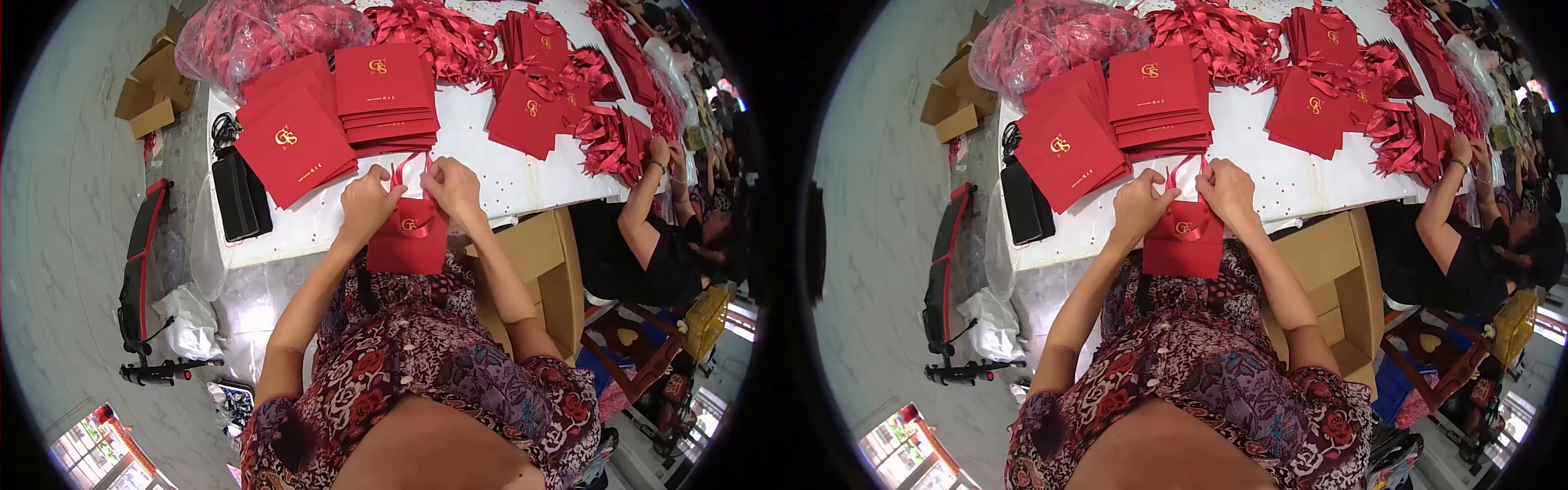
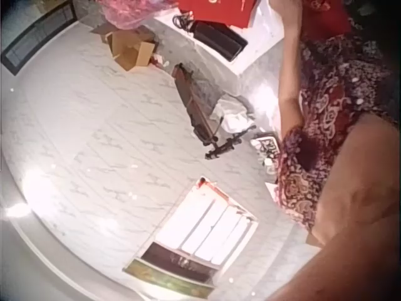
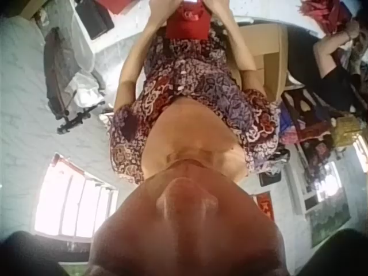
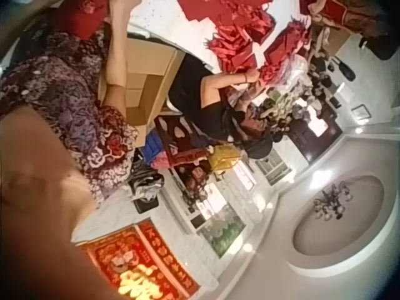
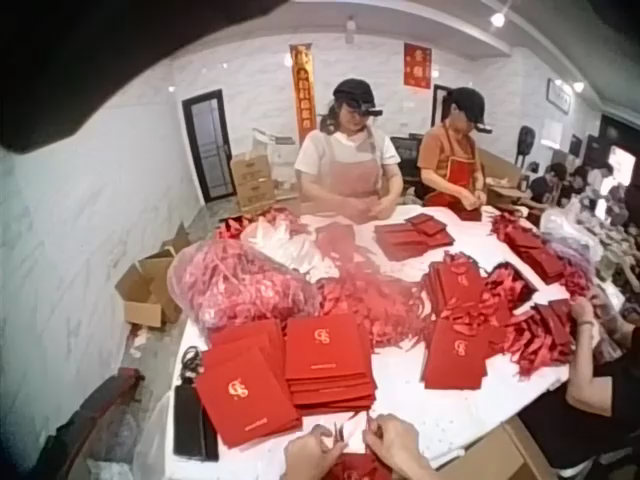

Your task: Tying pink ribbons into bows on red boxes.

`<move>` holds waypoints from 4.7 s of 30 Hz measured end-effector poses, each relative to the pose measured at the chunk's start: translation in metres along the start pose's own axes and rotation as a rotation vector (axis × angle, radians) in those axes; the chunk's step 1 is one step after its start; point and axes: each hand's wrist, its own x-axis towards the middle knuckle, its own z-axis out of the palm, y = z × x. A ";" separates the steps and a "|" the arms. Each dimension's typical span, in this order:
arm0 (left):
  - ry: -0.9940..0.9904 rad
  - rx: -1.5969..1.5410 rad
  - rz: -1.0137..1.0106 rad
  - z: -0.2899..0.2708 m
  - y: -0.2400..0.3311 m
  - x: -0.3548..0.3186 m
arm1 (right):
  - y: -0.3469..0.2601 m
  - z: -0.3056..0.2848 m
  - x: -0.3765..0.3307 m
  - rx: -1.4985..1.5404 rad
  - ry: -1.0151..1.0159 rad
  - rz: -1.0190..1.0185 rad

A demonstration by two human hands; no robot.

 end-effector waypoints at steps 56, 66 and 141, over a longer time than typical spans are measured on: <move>0.001 -0.851 0.100 0.001 0.077 0.000 | 0.028 -0.040 -0.042 0.690 0.348 0.067; -0.060 -0.531 0.270 0.021 0.072 -0.011 | 0.086 -0.109 0.028 0.673 0.739 0.074; -0.081 0.098 0.593 0.133 0.129 0.089 | 0.125 -0.184 0.222 -0.237 0.755 -0.319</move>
